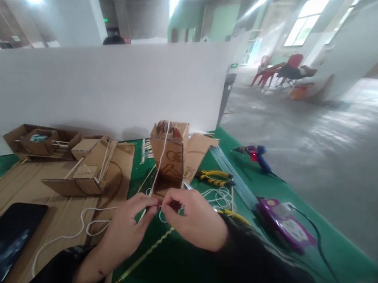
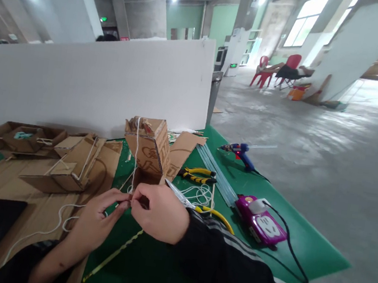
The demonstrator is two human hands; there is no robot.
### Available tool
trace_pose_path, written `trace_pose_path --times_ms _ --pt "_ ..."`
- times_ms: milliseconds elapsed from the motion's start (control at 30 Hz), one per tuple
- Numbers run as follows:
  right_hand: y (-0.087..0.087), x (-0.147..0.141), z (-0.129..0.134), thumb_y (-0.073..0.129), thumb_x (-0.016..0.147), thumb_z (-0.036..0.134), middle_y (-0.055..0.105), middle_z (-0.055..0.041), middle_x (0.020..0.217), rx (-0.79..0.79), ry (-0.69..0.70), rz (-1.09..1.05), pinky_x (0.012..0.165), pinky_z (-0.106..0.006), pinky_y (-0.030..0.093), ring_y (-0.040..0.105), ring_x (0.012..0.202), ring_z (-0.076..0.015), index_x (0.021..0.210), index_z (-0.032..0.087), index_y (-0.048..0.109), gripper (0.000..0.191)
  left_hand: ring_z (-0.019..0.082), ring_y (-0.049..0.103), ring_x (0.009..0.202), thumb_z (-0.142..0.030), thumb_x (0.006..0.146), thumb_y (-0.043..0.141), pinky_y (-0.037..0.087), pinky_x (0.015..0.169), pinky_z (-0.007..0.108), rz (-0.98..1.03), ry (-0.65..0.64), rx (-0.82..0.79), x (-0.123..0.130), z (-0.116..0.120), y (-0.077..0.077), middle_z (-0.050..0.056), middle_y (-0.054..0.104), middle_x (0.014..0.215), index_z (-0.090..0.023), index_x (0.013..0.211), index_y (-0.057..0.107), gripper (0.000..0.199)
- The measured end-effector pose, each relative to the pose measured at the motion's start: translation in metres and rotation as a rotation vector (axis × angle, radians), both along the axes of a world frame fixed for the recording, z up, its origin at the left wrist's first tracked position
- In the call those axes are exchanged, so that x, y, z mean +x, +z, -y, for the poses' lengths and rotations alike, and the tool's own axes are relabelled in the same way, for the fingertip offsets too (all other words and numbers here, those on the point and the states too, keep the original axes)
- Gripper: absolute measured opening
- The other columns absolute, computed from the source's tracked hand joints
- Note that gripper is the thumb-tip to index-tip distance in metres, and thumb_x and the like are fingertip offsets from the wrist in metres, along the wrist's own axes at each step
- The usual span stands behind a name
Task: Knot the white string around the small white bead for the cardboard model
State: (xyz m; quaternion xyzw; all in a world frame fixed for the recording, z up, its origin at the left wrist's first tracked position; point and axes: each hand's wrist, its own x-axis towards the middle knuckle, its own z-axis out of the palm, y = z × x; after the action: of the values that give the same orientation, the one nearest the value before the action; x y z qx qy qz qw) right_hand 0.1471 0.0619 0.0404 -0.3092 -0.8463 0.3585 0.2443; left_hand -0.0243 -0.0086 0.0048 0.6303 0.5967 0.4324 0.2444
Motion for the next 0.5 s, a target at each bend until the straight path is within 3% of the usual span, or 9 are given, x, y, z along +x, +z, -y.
trace_pose_path --times_ms 133,267,500 --pt "0.010 -0.002 0.008 0.054 0.083 0.017 0.061 0.0026 0.062 0.027 0.028 -0.054 0.052 -0.020 0.036 0.053 0.057 -0.0104 0.071 0.018 0.062 0.014 0.021 0.064 0.080 -0.030 0.086 0.059 0.046 0.072 0.028 0.036 0.083 0.035 -0.001 0.007 0.002 0.006 0.071 0.086 -0.024 0.092 0.074 0.017" --pt "0.015 0.001 0.019 0.053 0.084 0.018 0.060 0.0021 0.063 0.041 0.031 -0.098 0.053 -0.021 0.038 0.053 0.058 -0.0112 0.070 0.018 0.061 0.015 0.020 0.066 0.080 -0.034 0.082 0.065 0.048 0.073 0.027 0.215 0.157 -0.024 0.001 0.016 0.002 0.005 0.073 0.086 -0.022 0.088 0.072 0.015" --pt "0.015 0.005 0.030 0.053 0.084 0.018 0.062 0.0000 0.066 0.132 0.046 -0.161 0.061 -0.024 0.042 0.056 0.062 -0.0135 0.073 0.020 0.061 0.014 0.017 0.067 0.069 -0.033 0.073 0.075 0.052 0.065 0.023 0.585 0.130 -0.051 0.003 0.025 0.000 0.003 0.075 0.076 -0.021 0.078 0.073 0.013"
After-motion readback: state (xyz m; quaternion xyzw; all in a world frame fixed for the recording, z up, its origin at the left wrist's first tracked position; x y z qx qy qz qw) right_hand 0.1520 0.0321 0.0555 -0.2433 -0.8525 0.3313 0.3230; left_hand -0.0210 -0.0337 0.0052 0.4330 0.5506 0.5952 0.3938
